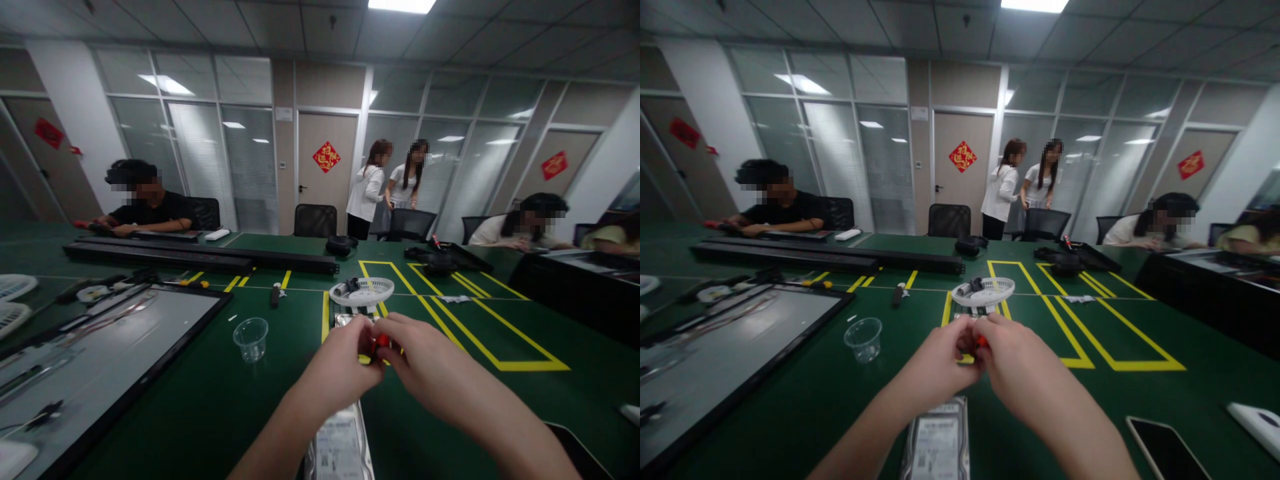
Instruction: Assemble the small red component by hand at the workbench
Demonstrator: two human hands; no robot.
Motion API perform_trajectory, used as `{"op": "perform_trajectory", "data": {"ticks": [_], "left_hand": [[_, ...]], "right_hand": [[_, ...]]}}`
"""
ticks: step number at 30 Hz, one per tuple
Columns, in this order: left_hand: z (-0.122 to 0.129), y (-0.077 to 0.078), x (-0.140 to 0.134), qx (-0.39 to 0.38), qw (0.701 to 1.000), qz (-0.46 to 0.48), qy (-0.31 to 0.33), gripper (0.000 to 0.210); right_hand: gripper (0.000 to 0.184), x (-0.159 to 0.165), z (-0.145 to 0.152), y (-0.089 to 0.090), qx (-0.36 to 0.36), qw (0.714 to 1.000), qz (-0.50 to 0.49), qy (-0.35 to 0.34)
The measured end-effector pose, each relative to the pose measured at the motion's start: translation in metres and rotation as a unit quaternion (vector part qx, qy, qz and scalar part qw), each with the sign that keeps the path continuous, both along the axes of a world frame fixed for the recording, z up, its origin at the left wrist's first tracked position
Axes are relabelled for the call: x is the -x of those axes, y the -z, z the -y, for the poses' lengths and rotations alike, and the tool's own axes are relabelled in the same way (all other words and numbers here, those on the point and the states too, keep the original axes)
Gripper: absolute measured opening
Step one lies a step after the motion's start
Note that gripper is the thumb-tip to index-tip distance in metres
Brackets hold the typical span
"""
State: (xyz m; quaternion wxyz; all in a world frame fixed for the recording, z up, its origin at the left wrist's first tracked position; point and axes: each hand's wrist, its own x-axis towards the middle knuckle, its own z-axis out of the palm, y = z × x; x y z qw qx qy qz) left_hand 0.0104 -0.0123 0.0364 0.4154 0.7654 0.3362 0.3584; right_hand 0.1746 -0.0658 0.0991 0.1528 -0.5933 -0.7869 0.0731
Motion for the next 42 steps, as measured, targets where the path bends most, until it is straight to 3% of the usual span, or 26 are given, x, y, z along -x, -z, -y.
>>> {"op": "perform_trajectory", "data": {"ticks": [6, 11, 14, 19, 24, 31, 35, 37, 42], "left_hand": [[0.0003, -0.0012, -0.003, 0.017, 1.0, -0.005, 0.006, 0.021], [-0.0018, 0.0012, -0.0015, 0.029, 0.999, 0.018, 0.008, 0.033], [-0.002, 0.0036, -0.0019, 0.023, 1.0, 0.019, 0.009, 0.035], [-0.0021, 0.0062, -0.0026, 0.015, 1.0, 0.008, 0.015, 0.017], [-0.0012, 0.0015, -0.0015, 0.006, 1.0, 0.002, -0.004, 0.027], [0.0008, 0.0012, -0.0031, 0.013, 1.0, -0.009, 0.0, 0.021], [0.0004, 0.0026, -0.0023, 0.013, 1.0, -0.001, -0.003, 0.029], [0.0006, 0.0021, -0.0022, 0.005, 1.0, -0.002, -0.008, 0.03], [-0.0003, 0.0021, -0.0024, 0.004, 1.0, -0.003, 0.004, 0.023]], "right_hand": [[0.007, 0.0004, -0.0006, -0.0001, 0.005, 0.999, 0.01, 0.05], [0.036, -0.0027, 0.0015, 0.0018, 0.003, 1.0, 0.002, -0.008], [0.023, -0.0028, -0.0019, 0.0032, 0.0, 1.0, 0.01, 0.012], [0.007, -0.0027, -0.0007, 0.0009, 0.009, 0.998, 0.029, 0.062], [0.029, -0.0004, 0.0025, -0.0032, 0.012, 1.0, -0.004, -0.003], [0.005, 0.0025, 0.0014, -0.0022, 0.002, 0.999, 0.014, 0.051], [0.028, -0.0012, 0.0033, -0.0007, 0.005, 1.0, 0.005, 0.012], [0.032, -0.0005, 0.0024, -0.0009, 0.012, 1.0, 0.004, 0.004], [0.007, 0.0043, 0.0007, -0.0034, 0.017, 0.998, 0.006, 0.059]]}}
